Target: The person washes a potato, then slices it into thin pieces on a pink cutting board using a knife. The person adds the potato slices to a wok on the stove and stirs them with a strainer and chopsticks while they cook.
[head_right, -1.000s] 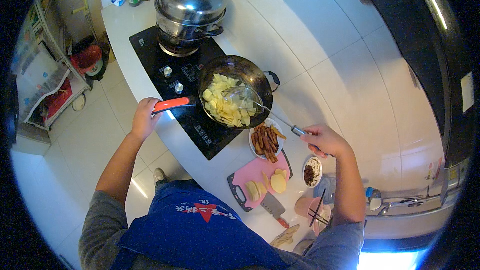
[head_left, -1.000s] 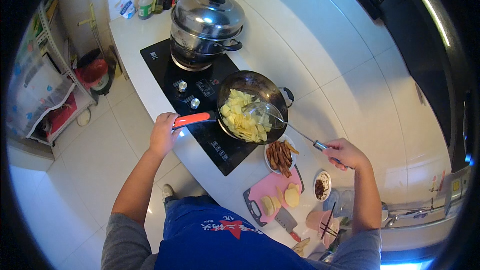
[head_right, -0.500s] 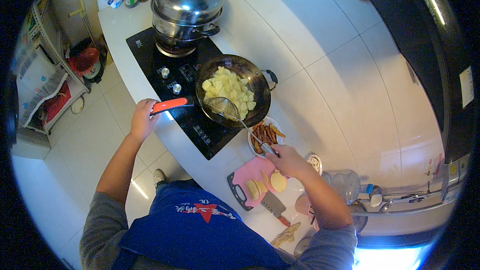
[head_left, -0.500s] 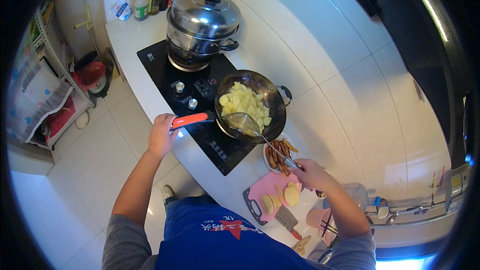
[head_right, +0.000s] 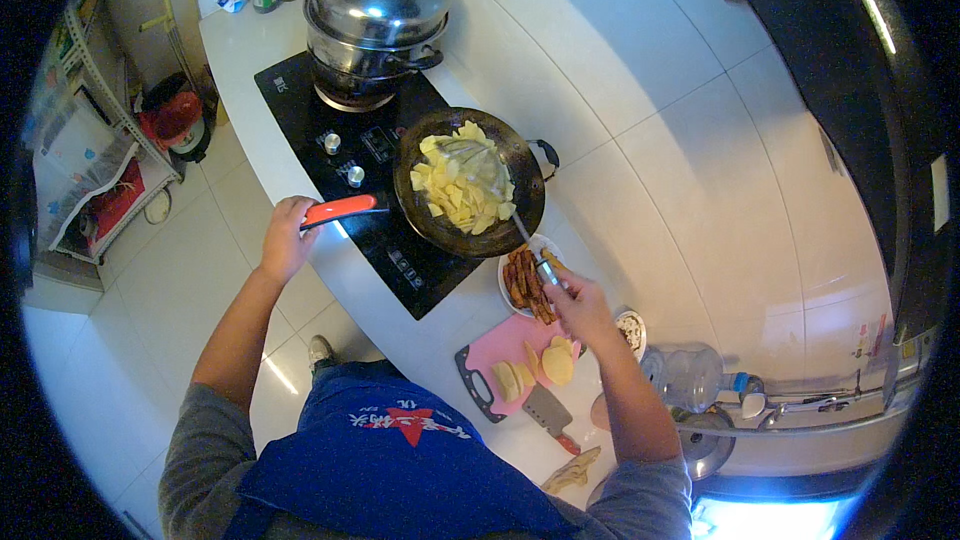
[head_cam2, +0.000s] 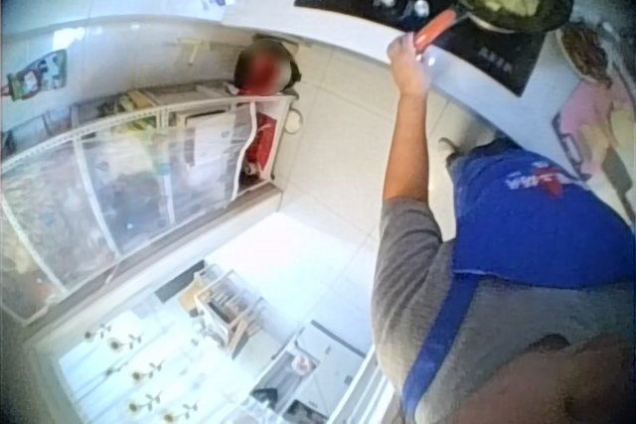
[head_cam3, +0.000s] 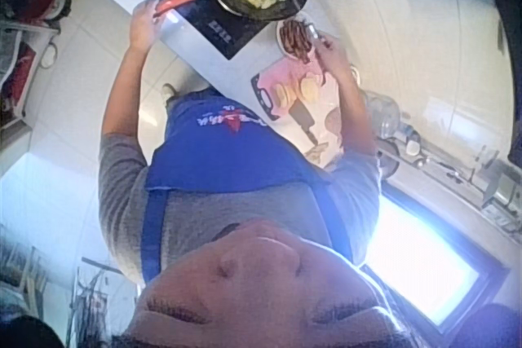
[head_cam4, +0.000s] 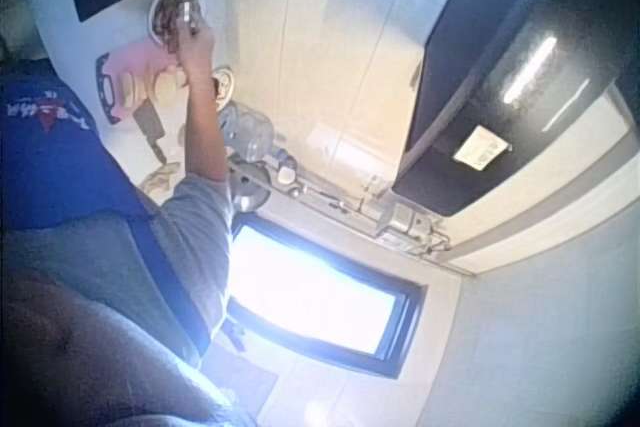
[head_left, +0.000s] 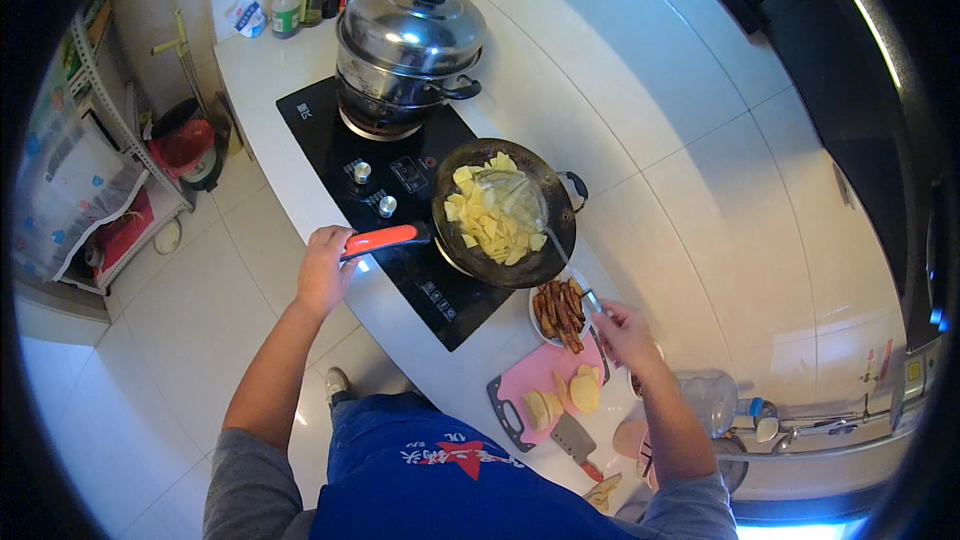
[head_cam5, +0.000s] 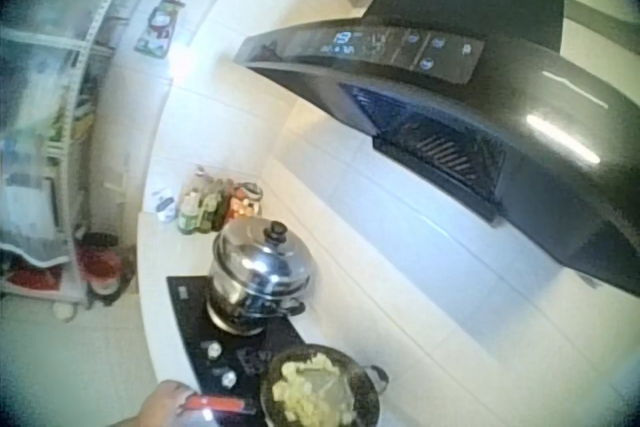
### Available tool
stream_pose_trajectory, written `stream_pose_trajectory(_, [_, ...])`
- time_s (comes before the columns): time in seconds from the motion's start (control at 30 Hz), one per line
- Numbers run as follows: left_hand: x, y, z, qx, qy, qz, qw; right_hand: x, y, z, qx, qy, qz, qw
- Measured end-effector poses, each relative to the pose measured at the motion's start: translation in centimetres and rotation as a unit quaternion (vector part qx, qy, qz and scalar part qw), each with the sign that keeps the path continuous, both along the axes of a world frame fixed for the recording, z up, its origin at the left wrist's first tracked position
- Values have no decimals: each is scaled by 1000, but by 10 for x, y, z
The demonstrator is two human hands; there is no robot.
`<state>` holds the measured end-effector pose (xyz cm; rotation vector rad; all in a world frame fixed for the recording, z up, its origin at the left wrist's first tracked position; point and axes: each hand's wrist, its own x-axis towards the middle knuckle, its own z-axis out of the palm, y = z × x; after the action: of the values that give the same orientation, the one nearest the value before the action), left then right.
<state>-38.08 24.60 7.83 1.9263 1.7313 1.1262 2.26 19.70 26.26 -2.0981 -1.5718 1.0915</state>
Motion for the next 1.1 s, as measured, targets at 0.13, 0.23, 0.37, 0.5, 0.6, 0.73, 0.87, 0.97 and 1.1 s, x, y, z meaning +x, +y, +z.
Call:
stream_pose_trajectory(0.13, [0, 1, -2, 1, -2, -1, 1000, 18, 43, 7, -2, -37, -17, 999])
stream_pose_trajectory(0.23, [-1, 0, 2, -6, 1, -1, 1000, 16, 82, 3, 27, -135, 34, 990])
stream_pose_trajectory(0.37, [-1, 1, 0, 0, 7, -1, 1000, 27, 117, -18, 139, -223, 162, 951])
stream_pose_trajectory(0.5, [1, 0, 1, -11, -2, 1, 1000, 39, 128, -25, 140, -260, 216, 931])
stream_pose_trajectory(0.6, [0, 0, -1, -13, 2, 5, 1000, 34, 129, -6, -39, -183, 126, 974])
stream_pose_trajectory(0.73, [-1, 0, -1, -16, 8, 8, 1000, 35, 127, 21, -197, -41, 28, 979])
stream_pose_trajectory(0.87, [1, 2, 1, -16, 16, 2, 1000, 76, 120, 22, -302, 145, -55, 941])
stream_pose_trajectory(0.97, [1, 1, 0, -10, 0, 0, 1000, 99, 98, 1, -324, 246, -112, 907])
stream_pose_trajectory(1.1, [1, 1, 0, -6, 0, 6, 1000, 107, 58, -19, -305, 345, -126, 879])
